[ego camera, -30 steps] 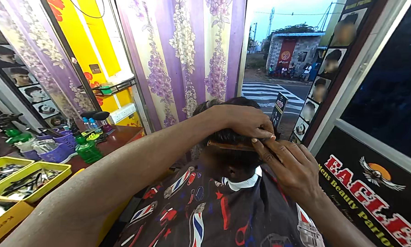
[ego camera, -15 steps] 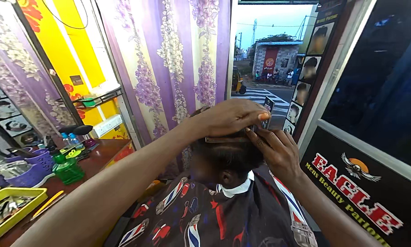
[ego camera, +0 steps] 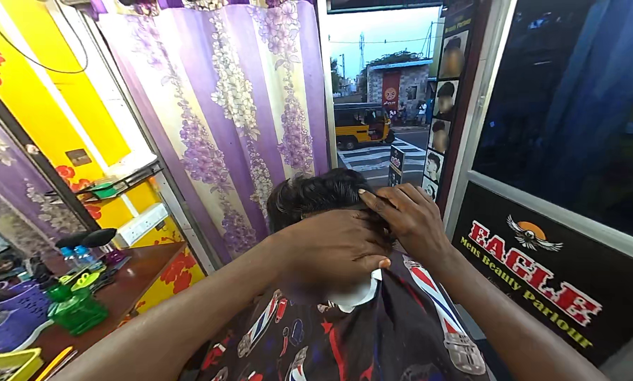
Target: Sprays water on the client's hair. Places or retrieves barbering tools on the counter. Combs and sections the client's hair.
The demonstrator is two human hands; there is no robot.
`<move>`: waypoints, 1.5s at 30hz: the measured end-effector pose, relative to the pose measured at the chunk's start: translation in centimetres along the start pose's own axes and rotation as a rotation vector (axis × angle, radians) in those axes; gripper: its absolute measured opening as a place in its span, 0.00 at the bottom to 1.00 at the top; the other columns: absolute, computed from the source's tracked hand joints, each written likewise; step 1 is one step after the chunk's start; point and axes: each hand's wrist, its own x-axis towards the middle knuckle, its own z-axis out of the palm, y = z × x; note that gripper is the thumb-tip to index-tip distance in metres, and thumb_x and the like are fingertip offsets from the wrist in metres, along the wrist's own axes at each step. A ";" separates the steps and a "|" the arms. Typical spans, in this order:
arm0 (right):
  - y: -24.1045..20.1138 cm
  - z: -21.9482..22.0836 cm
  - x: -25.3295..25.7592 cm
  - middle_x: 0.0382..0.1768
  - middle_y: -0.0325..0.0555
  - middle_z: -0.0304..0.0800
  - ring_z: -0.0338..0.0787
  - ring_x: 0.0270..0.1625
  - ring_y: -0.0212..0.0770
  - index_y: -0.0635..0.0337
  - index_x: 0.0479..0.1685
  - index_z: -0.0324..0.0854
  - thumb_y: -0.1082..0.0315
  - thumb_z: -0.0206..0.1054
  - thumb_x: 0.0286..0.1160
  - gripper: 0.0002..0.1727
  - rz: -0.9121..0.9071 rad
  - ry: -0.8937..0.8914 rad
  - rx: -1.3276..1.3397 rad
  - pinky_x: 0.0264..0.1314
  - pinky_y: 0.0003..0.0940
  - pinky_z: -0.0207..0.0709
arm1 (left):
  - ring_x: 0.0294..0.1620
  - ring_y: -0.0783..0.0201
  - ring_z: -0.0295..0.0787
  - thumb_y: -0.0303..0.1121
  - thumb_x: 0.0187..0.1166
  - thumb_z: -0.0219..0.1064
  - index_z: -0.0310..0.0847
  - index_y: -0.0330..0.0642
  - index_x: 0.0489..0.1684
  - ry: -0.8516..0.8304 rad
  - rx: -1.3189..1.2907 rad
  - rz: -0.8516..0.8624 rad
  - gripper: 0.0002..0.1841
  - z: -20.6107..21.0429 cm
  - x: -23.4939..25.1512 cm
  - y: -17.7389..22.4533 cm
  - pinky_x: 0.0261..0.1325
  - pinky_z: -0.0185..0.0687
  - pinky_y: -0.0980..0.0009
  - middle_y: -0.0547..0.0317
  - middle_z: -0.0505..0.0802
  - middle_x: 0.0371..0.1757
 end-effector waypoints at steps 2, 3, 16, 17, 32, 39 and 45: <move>0.2 -0.3 0.6 0.43 0.46 0.92 0.90 0.47 0.49 0.46 0.62 0.92 0.79 0.63 0.76 0.22 0.074 -0.042 0.019 0.49 0.42 0.82 | 0.78 0.61 0.79 0.46 0.95 0.39 0.91 0.46 0.60 -0.002 0.015 0.006 0.29 -0.3 0.4 -0.9 0.90 0.57 0.58 0.61 0.94 0.64; 0.3 -0.4 0.9 0.44 0.45 0.93 0.90 0.47 0.48 0.45 0.62 0.92 0.79 0.63 0.76 0.23 0.112 -0.061 0.027 0.49 0.43 0.82 | 0.79 0.61 0.78 0.46 0.95 0.39 0.92 0.46 0.59 -0.008 0.015 0.009 0.29 -0.4 0.6 -1.4 0.91 0.54 0.59 0.61 0.93 0.64; -0.6 -2.0 -3.2 0.43 0.36 0.94 0.92 0.41 0.27 0.58 0.61 0.88 0.63 0.61 0.87 0.15 0.652 0.233 0.454 0.44 0.24 0.89 | 0.85 0.56 0.72 0.50 0.94 0.42 0.90 0.54 0.64 -0.106 -0.137 -0.115 0.27 -1.4 0.6 -5.6 0.91 0.55 0.49 0.64 0.89 0.73; -1.2 -2.0 -3.9 0.44 0.35 0.94 0.93 0.44 0.28 0.56 0.60 0.88 0.61 0.62 0.87 0.15 0.628 0.260 0.469 0.48 0.27 0.91 | 0.85 0.57 0.72 0.51 0.94 0.42 0.90 0.55 0.64 -0.109 -0.145 -0.124 0.27 -1.4 0.4 -5.8 0.91 0.54 0.48 0.65 0.89 0.73; -3.1 -1.4 -6.0 0.45 0.32 0.94 0.91 0.51 0.31 0.43 0.46 0.94 0.58 0.61 0.87 0.13 0.426 0.071 0.291 0.58 0.37 0.83 | 0.78 0.58 0.80 0.48 0.92 0.49 0.92 0.50 0.61 -0.063 -0.192 -0.077 0.23 -1.1 0.7 -6.3 0.86 0.65 0.52 0.62 0.92 0.68; -2.9 -1.7 -5.6 0.45 0.33 0.95 0.91 0.50 0.34 0.44 0.45 0.94 0.59 0.60 0.86 0.14 0.383 0.049 0.214 0.56 0.38 0.82 | 0.77 0.58 0.81 0.45 0.92 0.50 0.92 0.48 0.60 -0.073 -0.219 -0.079 0.22 -1.4 0.9 -6.0 0.86 0.64 0.52 0.61 0.92 0.67; -2.5 -1.9 -5.4 0.43 0.33 0.94 0.91 0.49 0.34 0.43 0.45 0.95 0.63 0.58 0.86 0.15 0.339 0.002 0.187 0.53 0.38 0.83 | 0.77 0.58 0.81 0.46 0.92 0.50 0.92 0.48 0.61 -0.076 -0.208 -0.092 0.22 -1.4 0.9 -5.8 0.86 0.65 0.52 0.62 0.92 0.67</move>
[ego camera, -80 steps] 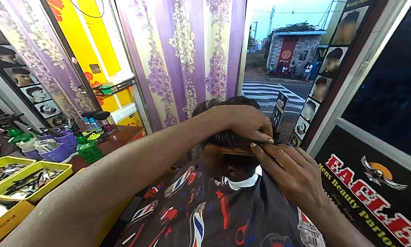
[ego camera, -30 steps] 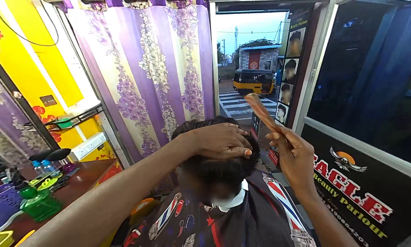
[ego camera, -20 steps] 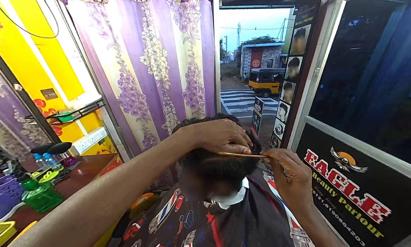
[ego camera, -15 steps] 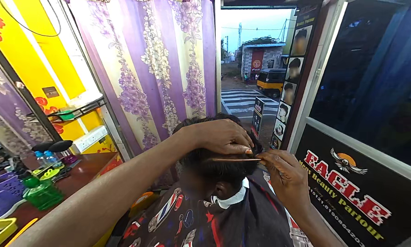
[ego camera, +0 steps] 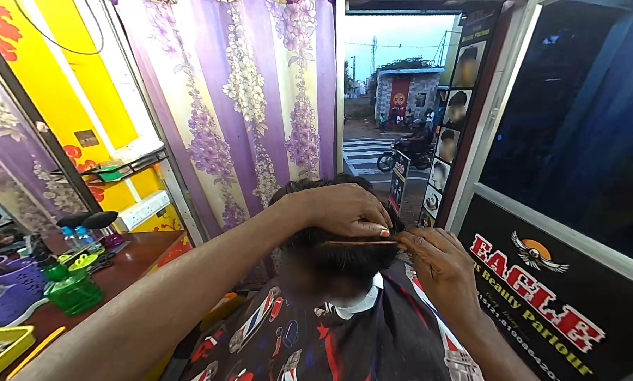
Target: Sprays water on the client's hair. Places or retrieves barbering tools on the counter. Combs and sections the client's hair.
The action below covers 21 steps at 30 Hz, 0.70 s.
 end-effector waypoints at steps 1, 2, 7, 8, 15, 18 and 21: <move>0.1 0.0 0.0 0.43 0.33 0.94 0.91 0.49 0.34 0.43 0.45 0.95 0.63 0.58 0.86 0.15 -0.001 -0.017 0.009 0.53 0.38 0.83 | 0.77 0.58 0.82 0.46 0.92 0.50 0.92 0.48 0.61 0.004 0.001 0.004 0.22 0.0 0.0 0.0 0.86 0.65 0.52 0.62 0.92 0.67; 0.2 -0.1 -0.1 0.42 0.32 0.94 0.91 0.48 0.33 0.43 0.44 0.95 0.62 0.58 0.86 0.16 0.001 -0.040 0.021 0.53 0.37 0.83 | 0.77 0.58 0.82 0.46 0.92 0.50 0.92 0.48 0.61 0.004 0.004 0.006 0.22 0.1 0.0 0.0 0.86 0.66 0.53 0.62 0.92 0.67; 0.5 -0.1 -0.7 0.39 0.30 0.93 0.92 0.46 0.32 0.43 0.44 0.94 0.55 0.56 0.87 0.18 0.037 -0.225 0.064 0.51 0.37 0.86 | 0.77 0.58 0.82 0.44 0.92 0.51 0.92 0.47 0.61 -0.001 0.007 -0.007 0.22 0.1 0.0 0.0 0.86 0.65 0.53 0.61 0.93 0.67; 0.5 -0.2 -0.9 0.39 0.30 0.93 0.92 0.46 0.33 0.43 0.44 0.94 0.54 0.56 0.86 0.18 0.055 -0.277 0.074 0.51 0.38 0.87 | 0.77 0.58 0.82 0.44 0.92 0.51 0.92 0.47 0.61 -0.001 0.006 -0.001 0.21 0.1 0.0 -0.1 0.86 0.66 0.53 0.61 0.93 0.67; 0.4 -1.9 -1.9 0.39 0.42 0.94 0.93 0.39 0.39 0.54 0.48 0.92 0.60 0.58 0.87 0.15 0.188 -0.824 0.386 0.47 0.43 0.88 | 0.78 0.59 0.81 0.45 0.92 0.51 0.91 0.47 0.62 -0.014 0.020 -0.019 0.22 0.1 0.0 0.0 0.86 0.65 0.53 0.62 0.92 0.68; 0.6 -2.8 -2.3 0.36 0.43 0.92 0.91 0.36 0.37 0.57 0.46 0.91 0.61 0.59 0.88 0.15 0.057 -0.994 0.575 0.43 0.39 0.86 | 0.77 0.59 0.82 0.46 0.91 0.52 0.91 0.47 0.61 -0.014 0.016 -0.026 0.21 0.0 0.1 0.2 0.87 0.65 0.54 0.62 0.92 0.67; 0.6 -3.7 -2.8 0.35 0.42 0.91 0.89 0.38 0.32 0.59 0.44 0.90 0.59 0.62 0.88 0.15 -0.023 -1.019 0.728 0.44 0.30 0.84 | 0.78 0.59 0.81 0.46 0.91 0.53 0.91 0.47 0.62 -0.012 0.001 -0.026 0.21 -0.1 0.2 0.4 0.87 0.64 0.53 0.62 0.92 0.67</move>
